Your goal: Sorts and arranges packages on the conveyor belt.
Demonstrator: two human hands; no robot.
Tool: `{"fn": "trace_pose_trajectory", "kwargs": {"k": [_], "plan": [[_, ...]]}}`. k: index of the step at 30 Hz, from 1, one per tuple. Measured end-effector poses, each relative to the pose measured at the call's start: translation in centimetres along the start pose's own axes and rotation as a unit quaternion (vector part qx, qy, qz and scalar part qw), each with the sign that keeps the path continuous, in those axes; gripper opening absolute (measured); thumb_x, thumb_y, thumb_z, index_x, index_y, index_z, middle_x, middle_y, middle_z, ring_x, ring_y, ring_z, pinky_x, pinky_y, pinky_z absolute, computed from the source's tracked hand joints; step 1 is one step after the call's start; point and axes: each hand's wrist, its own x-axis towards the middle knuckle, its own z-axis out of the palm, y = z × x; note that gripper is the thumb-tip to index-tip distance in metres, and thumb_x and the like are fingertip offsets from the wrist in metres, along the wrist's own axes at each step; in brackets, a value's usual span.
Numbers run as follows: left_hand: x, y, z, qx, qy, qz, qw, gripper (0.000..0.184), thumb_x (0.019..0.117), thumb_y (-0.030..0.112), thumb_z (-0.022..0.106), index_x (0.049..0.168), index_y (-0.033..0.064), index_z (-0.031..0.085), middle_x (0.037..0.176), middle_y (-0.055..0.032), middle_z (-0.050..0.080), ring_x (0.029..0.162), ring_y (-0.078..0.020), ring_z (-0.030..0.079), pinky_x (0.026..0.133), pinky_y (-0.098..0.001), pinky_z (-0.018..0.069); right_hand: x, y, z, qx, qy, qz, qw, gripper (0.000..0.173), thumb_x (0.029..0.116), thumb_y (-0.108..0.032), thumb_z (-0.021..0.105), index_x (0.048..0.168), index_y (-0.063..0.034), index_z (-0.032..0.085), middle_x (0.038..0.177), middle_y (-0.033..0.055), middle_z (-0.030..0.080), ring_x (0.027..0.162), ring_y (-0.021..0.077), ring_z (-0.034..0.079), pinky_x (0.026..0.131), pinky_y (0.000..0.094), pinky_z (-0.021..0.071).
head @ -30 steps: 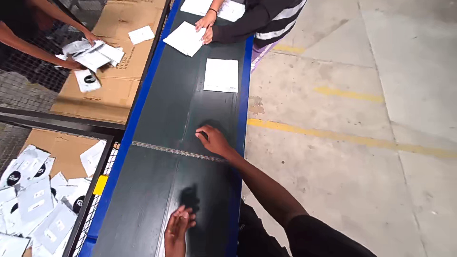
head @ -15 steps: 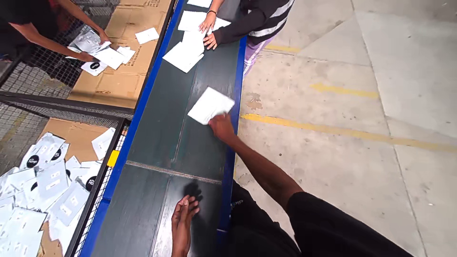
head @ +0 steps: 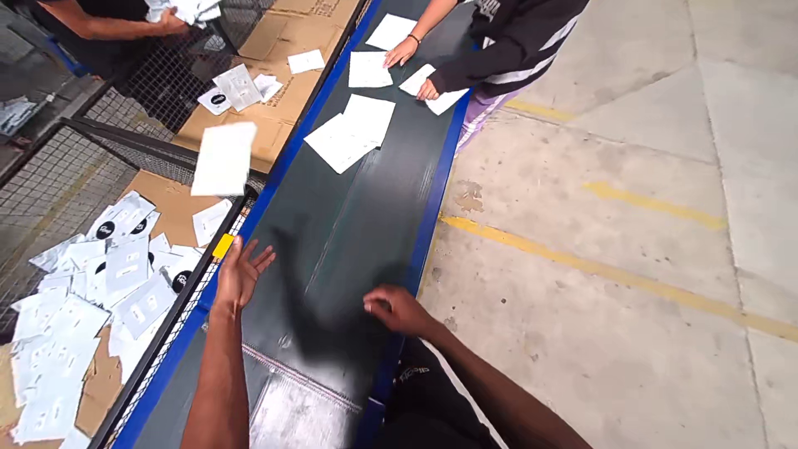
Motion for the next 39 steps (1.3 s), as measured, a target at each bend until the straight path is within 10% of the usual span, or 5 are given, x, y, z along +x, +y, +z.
{"fn": "trace_pose_trajectory", "kwargs": {"k": [9, 14, 25, 30, 39], "plan": [[-9.3, -13.1, 6.2, 0.018, 0.036, -0.106, 0.994, 0.046, 0.108, 0.027, 0.051, 0.143, -0.0012, 0.045, 0.134, -0.0218, 0.063, 0.112, -0.0364, 0.068, 0.092, -0.052, 0.0597, 31.5, 7.0, -2.8, -0.325, 0.11, 0.004, 0.939, 0.043, 0.1073, -0.028, 0.045, 0.147, -0.0161, 0.057, 0.159, 0.0084, 0.046, 0.153, 0.0316, 0.032, 0.127, 0.0534, 0.0212], [-11.3, -14.1, 2.7, -0.074, 0.086, -0.139, 0.984, 0.056, 0.1106, 0.042, 0.039, 0.144, -0.002, 0.045, 0.134, -0.0226, 0.063, 0.115, -0.0369, 0.068, 0.098, -0.0522, 0.0572, 24.1, 3.7, 5.4, -0.383, 0.067, -0.182, 0.903, 0.026, 0.1086, -0.019, 0.044, 0.111, -0.0105, 0.069, 0.111, 0.0102, 0.071, 0.113, 0.0299, 0.066, 0.113, 0.0536, 0.0424], [-0.2, -7.5, 2.7, 0.506, 0.147, -0.079, 0.846, 0.106, 0.0885, 0.076, 0.055, 0.153, -0.0066, 0.037, 0.153, -0.0335, 0.04, 0.142, -0.0478, 0.041, 0.115, -0.063, 0.0356, 28.5, 5.8, -3.4, -0.279, 0.239, 0.131, 0.921, 0.105, 0.0845, -0.071, 0.065, 0.158, -0.0031, 0.034, 0.164, 0.0237, 0.031, 0.153, 0.0415, 0.028, 0.119, 0.0624, 0.0306], [-0.1, -8.7, 1.3, 0.59, 0.232, -0.128, 0.763, 0.103, 0.0792, 0.074, 0.071, 0.142, -0.0047, 0.049, 0.144, -0.0337, 0.048, 0.131, -0.0502, 0.05, 0.099, -0.066, 0.0481, 31.8, 3.1, -3.5, -0.34, 0.037, 0.156, 0.927, 0.125, 0.059, -0.075, 0.083, 0.149, 0.0015, 0.043, 0.145, 0.0309, 0.048, 0.136, 0.0503, 0.043, 0.109, 0.0731, 0.0316], [-7.4, -10.3, -9.9, 0.415, 0.138, -0.164, 0.884, 0.062, 0.0803, 0.042, 0.088, 0.111, -0.008, 0.068, 0.099, -0.0265, 0.07, 0.09, -0.039, 0.07, 0.081, -0.0609, 0.057, 35.9, -1.9, 0.1, -0.29, -0.378, 0.165, 0.864, 0.045, 0.0947, -0.049, 0.068, 0.104, -0.0045, 0.07, 0.081, 0.0135, 0.067, 0.068, 0.0264, 0.063, 0.063, 0.0493, 0.0522]]}}
